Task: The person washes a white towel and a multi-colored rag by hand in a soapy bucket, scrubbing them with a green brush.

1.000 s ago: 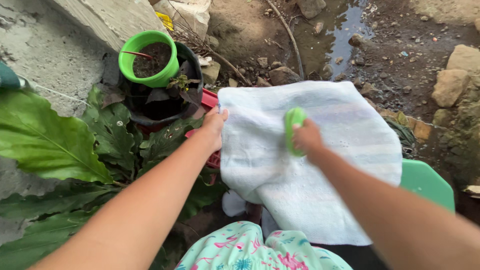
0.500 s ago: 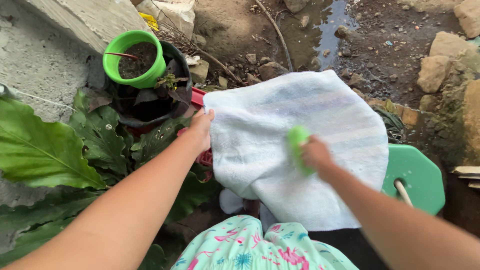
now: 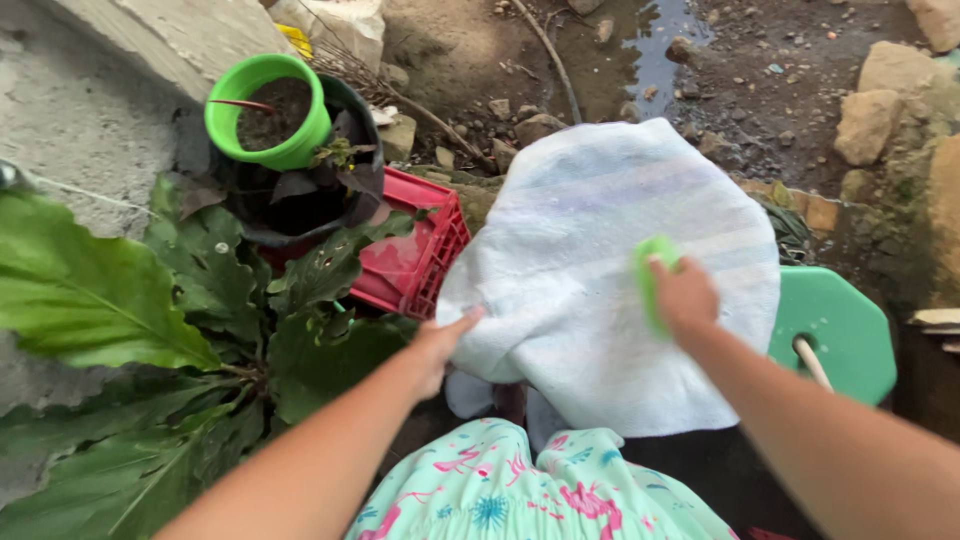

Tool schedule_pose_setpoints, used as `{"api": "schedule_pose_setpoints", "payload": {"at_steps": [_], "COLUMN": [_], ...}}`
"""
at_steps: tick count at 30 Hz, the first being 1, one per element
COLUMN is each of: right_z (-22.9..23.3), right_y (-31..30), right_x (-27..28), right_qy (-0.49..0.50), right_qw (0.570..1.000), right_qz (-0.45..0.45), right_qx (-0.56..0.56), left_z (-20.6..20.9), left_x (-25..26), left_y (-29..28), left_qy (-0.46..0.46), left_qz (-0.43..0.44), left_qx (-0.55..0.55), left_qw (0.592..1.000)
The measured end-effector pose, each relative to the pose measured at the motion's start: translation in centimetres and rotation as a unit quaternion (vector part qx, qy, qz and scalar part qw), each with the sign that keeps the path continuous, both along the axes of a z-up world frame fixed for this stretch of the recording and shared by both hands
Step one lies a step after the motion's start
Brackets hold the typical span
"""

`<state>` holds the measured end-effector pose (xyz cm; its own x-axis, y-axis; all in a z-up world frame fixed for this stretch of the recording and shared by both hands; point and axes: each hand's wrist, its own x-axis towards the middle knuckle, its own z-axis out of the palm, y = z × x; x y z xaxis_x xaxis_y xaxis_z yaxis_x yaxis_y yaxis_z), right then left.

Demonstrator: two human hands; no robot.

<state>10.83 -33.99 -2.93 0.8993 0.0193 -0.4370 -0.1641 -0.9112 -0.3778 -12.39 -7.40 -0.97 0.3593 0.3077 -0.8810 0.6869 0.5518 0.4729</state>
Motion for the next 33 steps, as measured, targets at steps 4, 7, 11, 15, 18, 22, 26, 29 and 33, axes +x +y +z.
{"api": "schedule_pose_setpoints", "payload": {"at_steps": [4, 7, 11, 15, 18, 22, 26, 29, 33], "right_z": [-1.5, 1.3, 3.9, 3.7, 2.1, 1.8, 6.0, 7.0, 5.0], "right_y": [4.0, 3.7, 0.0, -2.6, -1.7, 3.3, 2.9, -0.8, -4.2], "right_x": [-9.1, -9.2, -4.1, -0.2, -0.6, -7.3, -8.4, -4.8, -2.3], "right_qy": [0.041, 0.089, 0.025, -0.075, -0.046, 0.127, 0.32, 0.248, -0.042], "right_qw": [0.993, 0.982, 0.979, 0.995, 0.996, 0.979, 0.923, 0.953, 0.998], "right_qz": [0.074, 0.134, 0.189, 0.062, 0.016, 0.062, 0.1, 0.138, 0.052], "right_qx": [0.083, 0.099, 0.066, 0.008, 0.07, 0.147, 0.188, 0.103, 0.02], "left_z": [-1.0, -1.3, -0.8, -0.1, -0.3, -0.7, -0.4, -0.1, -0.1], "left_x": [-1.1, -0.4, 0.1, 0.3, 0.5, 0.4, 0.5, 0.6, 0.4], "left_y": [-1.2, -0.7, 0.1, 0.4, 0.4, 0.6, 0.5, 0.6, 0.5], "left_qy": [-0.046, -0.049, -0.111, -0.075, -0.05, -0.041, -0.036, -0.027, -0.025], "left_qz": [0.035, 0.01, -0.079, -0.139, -0.131, -0.123, -0.095, -0.1, -0.093], "left_qx": [0.039, 0.161, 0.33, 0.419, 0.408, 0.388, 0.356, 0.35, 0.332], "left_qw": [0.998, 0.986, 0.934, 0.894, 0.902, 0.912, 0.929, 0.931, 0.938]}}
